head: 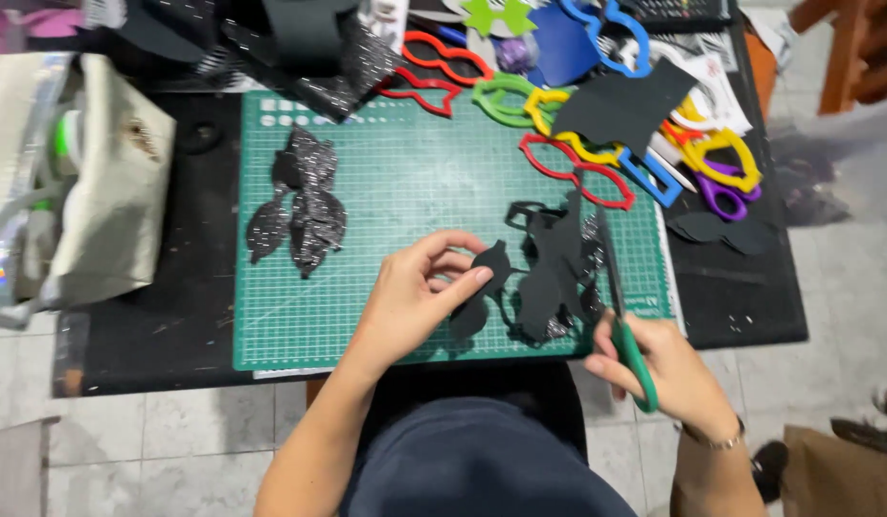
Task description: Cutting out a specific shape from a black sheet of material using scissors on a cutting mat.
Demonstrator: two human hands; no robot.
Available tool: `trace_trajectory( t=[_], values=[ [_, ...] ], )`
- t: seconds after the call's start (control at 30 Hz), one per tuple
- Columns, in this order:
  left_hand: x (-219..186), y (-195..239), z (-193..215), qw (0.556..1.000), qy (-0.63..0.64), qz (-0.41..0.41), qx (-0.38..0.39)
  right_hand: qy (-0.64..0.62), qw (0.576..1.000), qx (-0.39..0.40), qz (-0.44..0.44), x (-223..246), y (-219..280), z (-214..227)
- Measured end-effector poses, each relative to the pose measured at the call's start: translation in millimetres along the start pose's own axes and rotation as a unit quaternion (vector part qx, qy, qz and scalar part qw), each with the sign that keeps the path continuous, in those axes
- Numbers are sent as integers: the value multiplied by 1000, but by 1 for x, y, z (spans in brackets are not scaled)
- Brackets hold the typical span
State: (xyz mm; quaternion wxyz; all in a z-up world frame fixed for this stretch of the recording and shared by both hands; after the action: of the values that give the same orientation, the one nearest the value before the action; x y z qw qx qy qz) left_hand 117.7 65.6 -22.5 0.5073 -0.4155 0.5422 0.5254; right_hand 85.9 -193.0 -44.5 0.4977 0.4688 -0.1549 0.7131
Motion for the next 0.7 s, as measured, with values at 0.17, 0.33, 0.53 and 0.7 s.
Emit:
trace_trajectory(
  t=[0.17, 0.33, 0.53, 0.7],
  values=[
    [-2, 20, 82, 982, -23, -98, -162, -84, 996, -29, 7, -21, 14, -13],
    [-83, 55, 144, 899, -105, -335, -261, -146, 986, -75, 1, -40, 22, -13],
    [-14, 27, 154, 876, -374, -233, -193, -162, 983, -90, -15, -34, 24, -9],
    [-36, 44, 126, 859, -366, -279, -222, -158, 984, -84, -5, -29, 24, -6]
  ],
)
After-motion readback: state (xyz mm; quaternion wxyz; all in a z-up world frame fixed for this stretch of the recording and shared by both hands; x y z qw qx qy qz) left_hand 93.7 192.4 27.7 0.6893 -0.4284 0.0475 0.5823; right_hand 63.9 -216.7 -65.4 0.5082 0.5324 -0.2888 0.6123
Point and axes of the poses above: each hand's wrist, its own y-axis away from the middle knuckle, its own z-axis out of the back of the hand, x = y × z, the point moved 10 cm from there along -y, towards the middle knuckle, and after that the axes turned 3 degrees about y, right-handed, at the moved point
